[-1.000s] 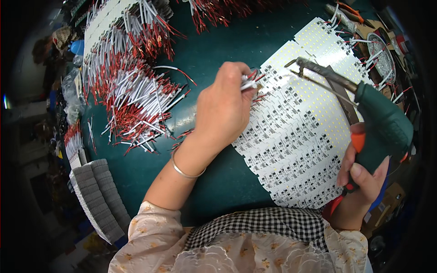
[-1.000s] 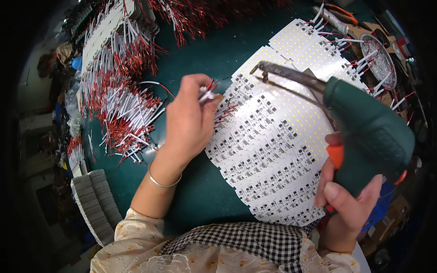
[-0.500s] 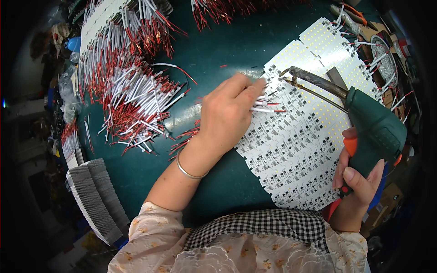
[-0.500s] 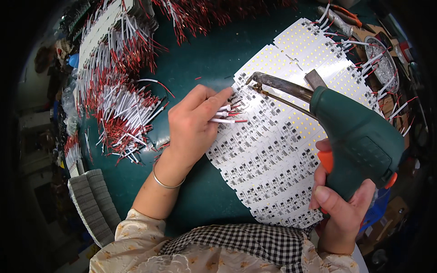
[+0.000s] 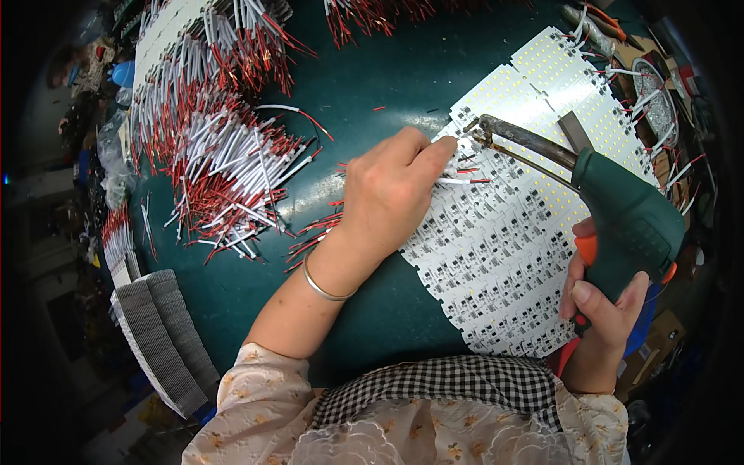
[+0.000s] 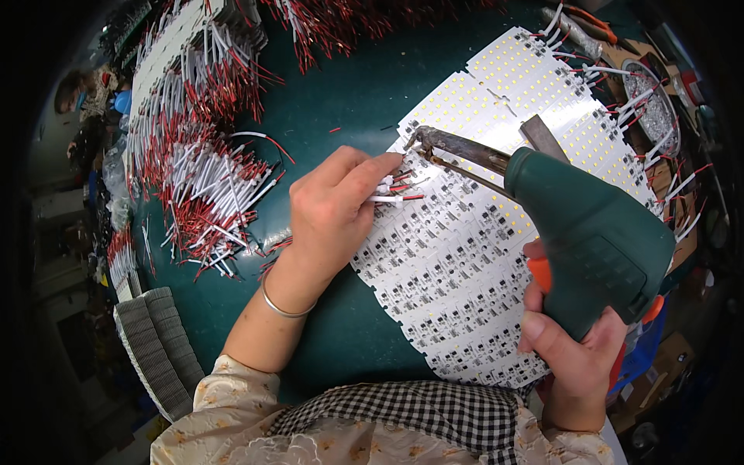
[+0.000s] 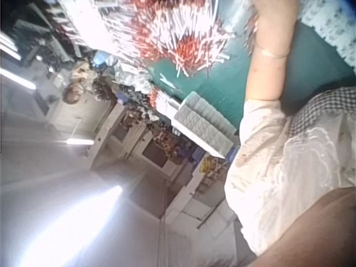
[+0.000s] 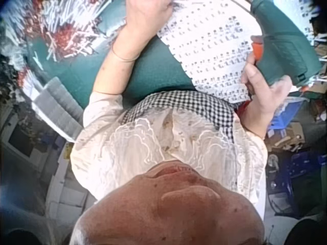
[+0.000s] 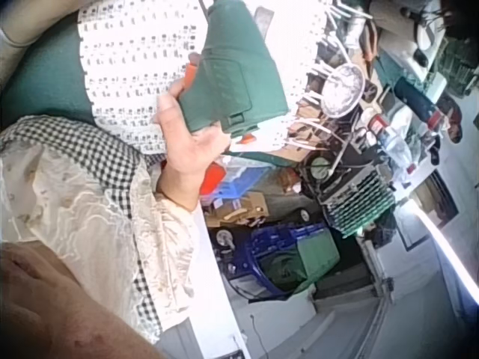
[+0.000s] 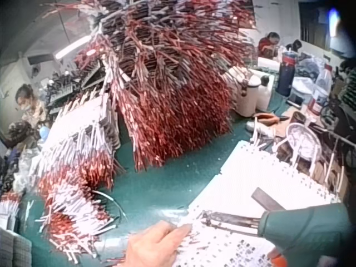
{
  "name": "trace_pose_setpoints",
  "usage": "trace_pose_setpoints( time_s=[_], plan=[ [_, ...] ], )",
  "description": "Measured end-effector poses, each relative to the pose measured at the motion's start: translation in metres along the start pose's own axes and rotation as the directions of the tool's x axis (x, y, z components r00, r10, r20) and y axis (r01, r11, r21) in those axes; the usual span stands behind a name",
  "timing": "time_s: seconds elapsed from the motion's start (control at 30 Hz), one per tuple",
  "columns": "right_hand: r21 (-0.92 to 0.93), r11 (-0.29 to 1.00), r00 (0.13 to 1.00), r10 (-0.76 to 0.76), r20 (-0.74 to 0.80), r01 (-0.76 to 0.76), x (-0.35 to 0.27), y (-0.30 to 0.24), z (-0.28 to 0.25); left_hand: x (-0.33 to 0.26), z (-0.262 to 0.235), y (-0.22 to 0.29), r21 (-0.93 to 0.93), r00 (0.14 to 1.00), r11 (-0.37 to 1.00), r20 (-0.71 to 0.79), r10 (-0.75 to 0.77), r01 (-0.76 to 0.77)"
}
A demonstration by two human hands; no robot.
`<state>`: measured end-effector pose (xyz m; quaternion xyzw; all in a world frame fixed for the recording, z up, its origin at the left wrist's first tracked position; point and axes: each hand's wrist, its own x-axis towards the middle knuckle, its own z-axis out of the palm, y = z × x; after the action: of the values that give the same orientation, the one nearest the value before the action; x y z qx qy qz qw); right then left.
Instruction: The person solders red and white wires onto a large sheet of LED panels using a soldering iron.
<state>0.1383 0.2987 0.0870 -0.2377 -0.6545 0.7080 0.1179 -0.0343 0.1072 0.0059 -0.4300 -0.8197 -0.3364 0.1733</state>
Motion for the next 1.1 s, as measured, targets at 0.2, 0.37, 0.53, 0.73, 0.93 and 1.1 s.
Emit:
trace_pose_setpoints(
  time_s=[0.2, 0.37, 0.53, 0.73, 0.93, 1.1],
  plan=[
    [0.028, 0.995, 0.993, 0.093, 0.077, -0.095, -0.005, 0.0, -0.004, 0.0, 0.001, -0.001, -0.01, 1.0, 1.0, -0.003, 0.025, -0.025],
    [-0.037, 0.993, 0.994, 0.11, 0.006, -0.109, -0.006, 0.005, -0.001, 0.0, 0.001, -0.002, -0.03, 0.998, 0.998, -0.023, 0.051, -0.052],
    [-0.05, 0.992, 0.993, 0.119, 0.019, -0.118, -0.006, 0.007, -0.001, -0.001, 0.002, -0.002, -0.022, 0.999, 0.999, -0.014, 0.042, -0.042],
    [-0.11, 0.992, 0.993, 0.074, 0.091, -0.064, -0.004, 0.01, -0.007, 0.0, 0.0, 0.0, 0.0, 0.999, 0.999, -0.009, 0.037, -0.037],
    [0.066, 0.998, 0.999, 0.015, 0.041, -0.018, 0.002, -0.003, -0.013, 0.0, 0.0, 0.001, 0.007, 0.999, 0.999, 0.005, 0.038, -0.038],
    [0.078, 0.997, 1.0, 0.006, 0.022, -0.008, -0.001, 0.0, -0.015, 0.0, 0.0, 0.002, 0.047, 0.999, 0.998, 0.022, 0.029, -0.03]
  ],
)
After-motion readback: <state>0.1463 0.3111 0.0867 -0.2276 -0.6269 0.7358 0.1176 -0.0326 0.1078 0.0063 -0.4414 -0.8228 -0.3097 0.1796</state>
